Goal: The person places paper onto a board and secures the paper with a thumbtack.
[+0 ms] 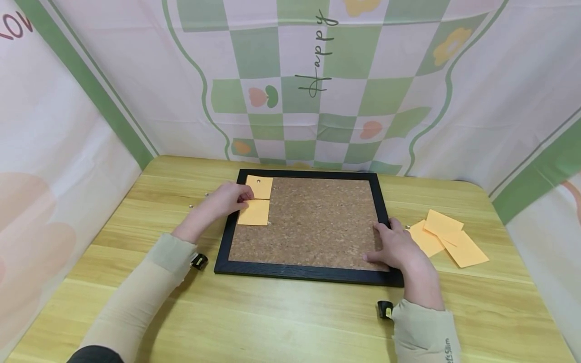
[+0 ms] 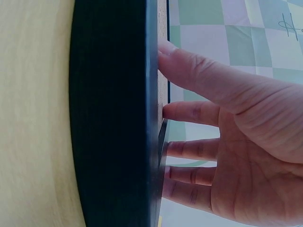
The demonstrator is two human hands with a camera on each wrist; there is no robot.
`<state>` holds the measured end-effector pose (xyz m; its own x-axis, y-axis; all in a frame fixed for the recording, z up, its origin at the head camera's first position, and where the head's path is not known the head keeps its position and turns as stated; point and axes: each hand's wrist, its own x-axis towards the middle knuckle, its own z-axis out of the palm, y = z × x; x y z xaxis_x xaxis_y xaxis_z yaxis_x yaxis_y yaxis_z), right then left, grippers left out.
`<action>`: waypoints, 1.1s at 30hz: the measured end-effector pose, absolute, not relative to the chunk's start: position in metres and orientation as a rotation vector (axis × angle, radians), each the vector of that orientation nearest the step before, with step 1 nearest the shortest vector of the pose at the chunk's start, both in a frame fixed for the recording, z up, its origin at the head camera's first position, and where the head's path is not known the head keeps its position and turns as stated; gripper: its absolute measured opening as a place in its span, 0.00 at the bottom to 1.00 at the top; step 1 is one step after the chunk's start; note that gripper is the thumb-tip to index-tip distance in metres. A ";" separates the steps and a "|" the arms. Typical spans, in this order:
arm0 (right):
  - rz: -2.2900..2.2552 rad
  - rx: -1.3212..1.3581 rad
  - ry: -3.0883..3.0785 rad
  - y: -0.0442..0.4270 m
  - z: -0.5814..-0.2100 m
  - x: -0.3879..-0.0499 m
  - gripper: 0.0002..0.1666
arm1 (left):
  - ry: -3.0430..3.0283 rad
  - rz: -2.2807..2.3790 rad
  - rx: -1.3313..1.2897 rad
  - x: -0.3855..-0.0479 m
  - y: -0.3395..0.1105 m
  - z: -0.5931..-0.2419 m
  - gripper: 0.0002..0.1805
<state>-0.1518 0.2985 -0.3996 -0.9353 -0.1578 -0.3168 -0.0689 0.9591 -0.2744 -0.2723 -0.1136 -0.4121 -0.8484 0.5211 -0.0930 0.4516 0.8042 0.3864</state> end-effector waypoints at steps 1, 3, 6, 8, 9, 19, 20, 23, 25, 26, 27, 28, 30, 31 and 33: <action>-0.373 -0.164 2.770 0.299 -0.400 -0.152 0.57 | 2.803 0.509 0.769 -0.272 -0.113 -0.412 0.09; -0.376 -0.168 2.773 0.298 -0.400 -0.152 0.57 | 2.818 0.466 0.786 -0.270 -0.112 -0.411 0.10; -0.383 -0.177 2.776 0.299 -0.400 -0.151 0.57 | 2.840 0.402 0.807 -0.269 -0.109 -0.409 0.10; -0.389 -0.186 2.777 0.299 -0.401 -0.151 0.57 | 2.854 0.366 0.816 -0.268 -0.108 -0.409 0.09; -0.389 -0.191 2.777 0.300 -0.401 -0.151 0.58 | 2.861 0.356 0.817 -0.268 -0.108 -0.409 0.09; -0.555 -0.303 2.803 0.331 -0.400 -0.151 0.47 | 3.016 0.319 0.901 -0.263 -0.112 -0.413 0.08; -0.583 -0.294 2.812 0.337 -0.399 -0.150 0.44 | 3.016 0.324 0.900 -0.263 -0.113 -0.413 0.08; -0.658 -0.246 2.850 0.358 -0.398 -0.146 0.37 | 2.994 0.346 0.878 -0.263 -0.113 -0.414 0.07; -0.683 -0.204 2.883 0.371 -0.398 -0.142 0.33 | 2.974 0.352 0.861 -0.263 -0.113 -0.414 0.07; -0.693 -0.189 2.900 0.377 -0.398 -0.141 0.30 | 2.965 0.353 0.853 -0.262 -0.114 -0.414 0.08; -0.696 -0.174 2.915 0.382 -0.399 -0.140 0.29 | 2.957 0.353 0.847 -0.262 -0.114 -0.414 0.08; -0.698 -0.160 2.924 0.387 -0.400 -0.138 0.27 | 2.951 0.354 0.843 -0.262 -0.114 -0.414 0.08; -0.699 -0.141 2.934 0.393 -0.402 -0.138 0.26 | 2.943 0.360 0.836 -0.261 -0.115 -0.413 0.09; -0.699 -0.140 2.942 0.395 -0.403 -0.138 0.25 | 2.940 0.359 0.836 -0.261 -0.116 -0.413 0.10; -0.707 -0.143 2.929 0.397 -0.405 -0.139 0.25 | 2.938 0.362 0.838 -0.260 -0.117 -0.413 0.11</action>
